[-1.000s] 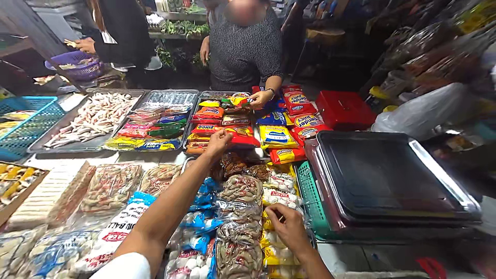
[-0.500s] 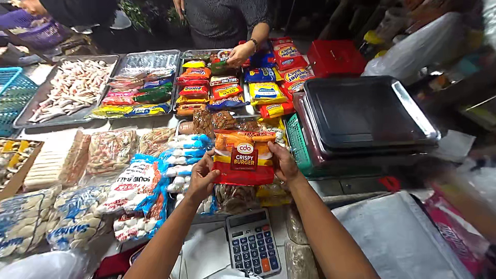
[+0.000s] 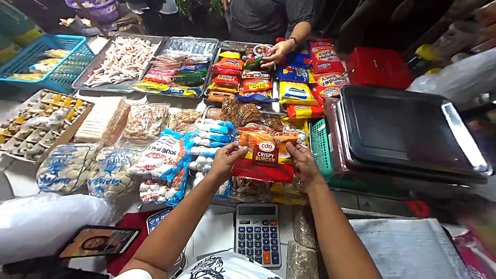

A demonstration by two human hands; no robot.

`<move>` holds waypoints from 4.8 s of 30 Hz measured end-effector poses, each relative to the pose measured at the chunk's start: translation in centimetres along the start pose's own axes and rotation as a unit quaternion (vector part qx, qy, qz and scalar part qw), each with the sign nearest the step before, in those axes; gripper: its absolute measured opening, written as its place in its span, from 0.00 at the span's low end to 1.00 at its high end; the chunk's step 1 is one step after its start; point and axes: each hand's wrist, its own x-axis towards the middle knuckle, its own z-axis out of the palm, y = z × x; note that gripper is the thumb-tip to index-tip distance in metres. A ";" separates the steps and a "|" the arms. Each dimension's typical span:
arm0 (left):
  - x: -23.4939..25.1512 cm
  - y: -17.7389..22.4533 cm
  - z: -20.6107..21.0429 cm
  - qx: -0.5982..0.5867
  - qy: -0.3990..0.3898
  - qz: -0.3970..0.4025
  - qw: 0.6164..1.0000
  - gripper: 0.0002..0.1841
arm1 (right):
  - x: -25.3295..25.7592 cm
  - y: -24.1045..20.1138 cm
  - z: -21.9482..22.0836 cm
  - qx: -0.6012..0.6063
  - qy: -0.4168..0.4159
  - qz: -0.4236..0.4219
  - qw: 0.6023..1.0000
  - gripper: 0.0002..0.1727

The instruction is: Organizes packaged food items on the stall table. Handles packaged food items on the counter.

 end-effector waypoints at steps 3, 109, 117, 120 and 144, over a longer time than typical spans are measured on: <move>-0.1 0.1 0.1 -0.003 0.001 -0.006 1.000 0.05 | 0.0 0.0 0.0 -0.007 0.004 0.008 1.000 0.12; -0.1 -4.2 1.7 0.338 -0.014 0.311 0.888 0.47 | -0.3 1.1 0.4 0.011 -0.157 -0.031 0.987 0.21; -0.2 -5.0 0.4 0.193 -0.084 0.321 0.923 0.47 | -0.3 1.4 0.4 -0.012 -0.240 -0.051 0.969 0.27; -0.3 -5.2 0.2 0.187 -0.086 0.333 0.920 0.46 | -0.1 1.7 0.3 -0.014 -0.245 -0.070 0.967 0.27; 0.1 1.1 2.0 -0.231 -0.113 -0.047 0.965 0.60 | -0.3 4.0 1.2 -0.213 -0.111 -0.316 0.918 0.27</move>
